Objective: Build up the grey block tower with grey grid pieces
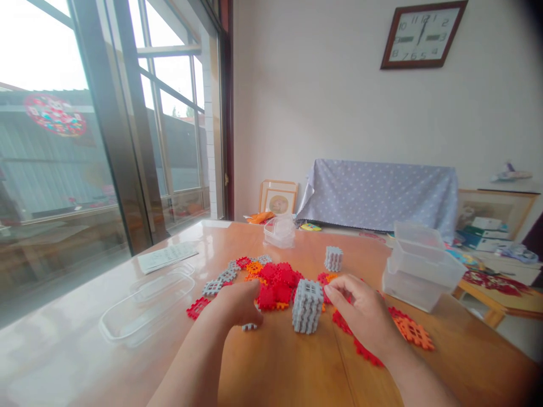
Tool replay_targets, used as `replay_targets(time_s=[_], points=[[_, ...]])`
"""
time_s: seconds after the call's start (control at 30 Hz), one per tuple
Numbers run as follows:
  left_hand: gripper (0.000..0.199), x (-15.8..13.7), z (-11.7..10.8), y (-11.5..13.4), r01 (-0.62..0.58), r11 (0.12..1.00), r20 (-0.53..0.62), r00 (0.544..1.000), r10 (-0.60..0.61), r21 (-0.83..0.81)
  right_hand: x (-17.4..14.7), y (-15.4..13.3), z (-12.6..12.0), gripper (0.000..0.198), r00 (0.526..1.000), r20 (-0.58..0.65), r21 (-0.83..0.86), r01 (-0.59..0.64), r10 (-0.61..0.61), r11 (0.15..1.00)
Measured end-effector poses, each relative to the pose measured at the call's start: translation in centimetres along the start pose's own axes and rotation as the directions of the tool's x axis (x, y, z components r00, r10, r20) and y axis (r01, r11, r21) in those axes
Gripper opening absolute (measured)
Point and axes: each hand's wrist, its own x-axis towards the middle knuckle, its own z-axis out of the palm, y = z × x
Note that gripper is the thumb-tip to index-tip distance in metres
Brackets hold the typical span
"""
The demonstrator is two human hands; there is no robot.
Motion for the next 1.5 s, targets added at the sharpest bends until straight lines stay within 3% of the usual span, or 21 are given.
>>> replay_targets(time_s=[0.13, 0.57, 0.7, 0.87, 0.97, 1.07, 1.13, 1.2, 1.33, 1.5], points=[[0.055, 0.5, 0.5, 0.3, -0.005, 0.999, 0.047, 0.999, 0.003, 0.044, 0.0, -0.3, -0.2, 0.027, 1.000, -0.028, -0.004, 0.001, -0.002, 1.000], [0.047, 1.6, 1.0, -0.1, 0.002, 0.991, -0.032, 0.999, 0.002, 0.135, 0.0, -0.6, -0.3, 0.027, 0.997, -0.072, 0.018, 0.012, -0.010, 1.000], [0.026, 1.4, 0.9, -0.4, -0.017, 1.000, -0.129, 0.992, 0.014, -0.021, 0.0, -0.5, -0.3, 0.024, 0.995, -0.104, 0.037, 0.007, -0.003, 0.999], [0.008, 1.1, 0.2, -1.4, -0.147, 0.951, -0.082, 0.988, 0.130, -0.272, 0.0, -0.5, -0.4, 0.024, 0.988, -0.153, 0.070, -0.001, 0.011, 0.998], [0.010, 0.7, -0.7, -1.0, -0.234, 0.804, -0.148, 0.972, 0.182, -0.547, -0.1, -0.6, -0.4, 0.023, 0.981, -0.194, 0.069, 0.007, 0.007, 0.998], [0.025, 0.3, -1.4, 0.6, -0.320, 0.496, -0.264, 0.947, 0.182, -0.807, -0.4, -0.9, -0.1, 0.020, 0.973, -0.226, 0.065, 0.058, -0.042, 0.996], [0.034, 0.2, -1.4, 1.9, -0.350, 0.325, -0.314, 0.936, 0.160, -0.878, -0.6, -1.1, 0.5, 0.017, 0.970, -0.218, 0.051, 0.117, -0.104, 0.992], [0.040, 0.1, -1.2, 3.2, -0.350, 0.215, -0.327, 0.935, 0.137, -0.912, -0.8, -1.4, 1.2, 0.012, 0.969, -0.184, 0.036, 0.173, -0.164, 0.984], [0.044, 0.2, -0.6, 4.8, -0.337, 0.079, -0.324, 0.935, 0.141, -0.938, -1.1, -1.7, 2.6, 0.006, 0.965, -0.113, 0.012, 0.238, -0.236, 0.971], [0.046, 0.4, -0.2, 5.5, -0.342, 0.040, -0.332, 0.929, 0.161, -0.939, -1.1, -1.8, 3.0, 0.003, 0.966, -0.108, -0.031, 0.234, -0.236, 0.972]])
